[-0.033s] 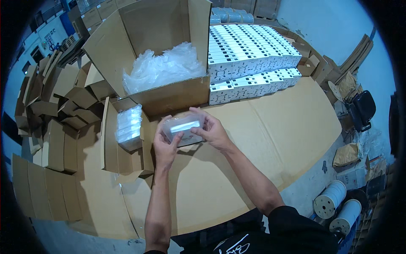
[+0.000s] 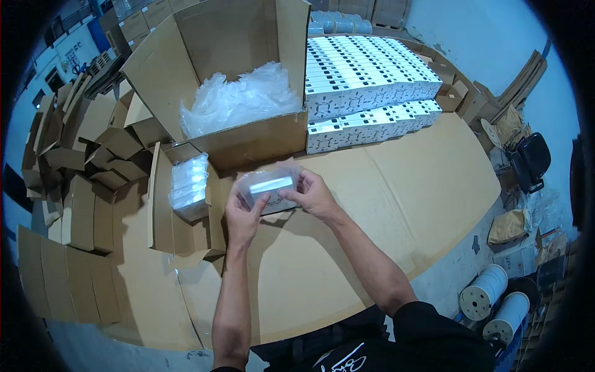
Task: Packaging small white product boxes into plastic bags and then placing them into larger cardboard boxes.
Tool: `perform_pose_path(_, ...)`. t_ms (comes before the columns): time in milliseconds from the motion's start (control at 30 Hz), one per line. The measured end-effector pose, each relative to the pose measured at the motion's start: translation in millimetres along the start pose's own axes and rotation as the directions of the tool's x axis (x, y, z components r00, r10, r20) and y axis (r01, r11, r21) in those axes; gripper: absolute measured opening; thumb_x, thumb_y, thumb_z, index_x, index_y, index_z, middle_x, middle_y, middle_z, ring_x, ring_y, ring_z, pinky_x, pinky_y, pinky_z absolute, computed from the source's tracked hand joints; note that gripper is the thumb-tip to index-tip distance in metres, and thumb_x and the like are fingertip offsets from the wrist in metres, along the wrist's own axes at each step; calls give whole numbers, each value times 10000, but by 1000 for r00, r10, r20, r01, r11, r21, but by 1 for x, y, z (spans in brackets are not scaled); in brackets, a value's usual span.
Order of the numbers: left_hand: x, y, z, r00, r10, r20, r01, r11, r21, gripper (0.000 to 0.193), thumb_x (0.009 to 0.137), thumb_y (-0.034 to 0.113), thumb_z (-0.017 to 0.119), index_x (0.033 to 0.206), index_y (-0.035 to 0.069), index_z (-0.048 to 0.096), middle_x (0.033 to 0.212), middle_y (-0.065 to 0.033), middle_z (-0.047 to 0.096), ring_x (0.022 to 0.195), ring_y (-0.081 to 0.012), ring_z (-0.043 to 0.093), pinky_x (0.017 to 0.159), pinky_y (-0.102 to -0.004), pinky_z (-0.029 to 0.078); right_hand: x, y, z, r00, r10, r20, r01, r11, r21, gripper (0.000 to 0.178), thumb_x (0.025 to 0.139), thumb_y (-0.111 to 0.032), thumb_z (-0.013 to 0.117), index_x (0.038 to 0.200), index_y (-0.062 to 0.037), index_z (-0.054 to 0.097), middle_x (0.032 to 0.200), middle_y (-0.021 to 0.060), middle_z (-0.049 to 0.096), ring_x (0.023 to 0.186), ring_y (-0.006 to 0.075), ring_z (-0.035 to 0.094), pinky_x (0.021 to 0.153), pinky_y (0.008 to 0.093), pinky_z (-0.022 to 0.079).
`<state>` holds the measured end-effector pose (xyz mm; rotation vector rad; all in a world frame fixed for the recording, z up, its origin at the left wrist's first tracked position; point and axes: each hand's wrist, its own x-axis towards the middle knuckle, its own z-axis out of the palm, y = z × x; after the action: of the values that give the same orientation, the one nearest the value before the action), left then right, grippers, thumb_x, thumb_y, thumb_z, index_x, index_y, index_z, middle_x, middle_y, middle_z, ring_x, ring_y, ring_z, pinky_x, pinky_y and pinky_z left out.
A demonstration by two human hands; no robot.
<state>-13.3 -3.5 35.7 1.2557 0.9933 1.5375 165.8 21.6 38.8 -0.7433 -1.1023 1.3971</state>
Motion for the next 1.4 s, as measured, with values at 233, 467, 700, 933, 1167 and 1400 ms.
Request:
perform_pose_path(233, 2, -19, -18, 995, -71, 68, 73, 997, -20, 220, 933, 141, 749, 1109, 30, 679, 1005, -37, 693, 914, -100, 613, 824, -254, 484, 7, 3, -21, 973, 179, 145, -147, 968, -204, 249, 957, -94, 709, 1178, 17, 682, 1094, 87, 711, 978, 127, 644, 875, 279, 521)
perform_pose_path(467, 1, -22, -5, 966, -237, -107, 211, 955, -208, 162, 914, 154, 770, 952, 70, 637, 930, -9, 673, 854, -76, 587, 770, -252, 474, 8, 12, -17, 997, 21, 70, -12, 992, -122, 135, 945, -39, 694, 969, -25, 562, 1111, 101, 675, 986, 143, 627, 911, 304, 515)
perform_pose_path(700, 1, -20, -1, 974, -181, -139, 155, 971, -181, 184, 913, 145, 768, 996, 68, 623, 936, -9, 666, 848, -73, 592, 759, -241, 476, 5, -9, -12, 971, -196, 136, 197, 980, 4, 305, 856, 16, 744, 1149, 1, 662, 1331, 102, 570, 1195, 180, 561, 1024, 334, 455)
perform_pose_path(933, 2, -25, -2, 973, -139, -182, 118, 985, -123, 193, 919, 135, 756, 1021, 65, 607, 947, -22, 660, 857, -83, 600, 767, -252, 484, 0, -29, -16, 914, -253, 316, 367, 848, -382, 203, 806, -13, 756, 1001, -60, 785, 1149, 100, 709, 1232, 252, 561, 1058, 408, 449)
perform_pose_path(1167, 4, -22, 2, 985, -82, -153, 49, 976, -212, 293, 909, 58, 744, 1119, 41, 540, 1019, -43, 624, 915, -104, 603, 822, -268, 503, -2, -24, -16, 937, -193, 291, 337, 722, -604, 261, 807, -47, 782, 1067, -52, 773, 1060, 68, 742, 1088, 220, 627, 942, 351, 511)
perform_pose_path(1400, 2, 2, 9, 935, 301, -186, -268, 946, 182, 366, 895, -31, 709, 1210, 27, 531, 1108, -97, 641, 1106, -198, 598, 979, -347, 481, -5, -29, -13, 978, -16, 208, 137, 804, -579, 264, 817, -83, 811, 1076, -47, 772, 1004, 83, 745, 887, 149, 659, 799, 306, 518)
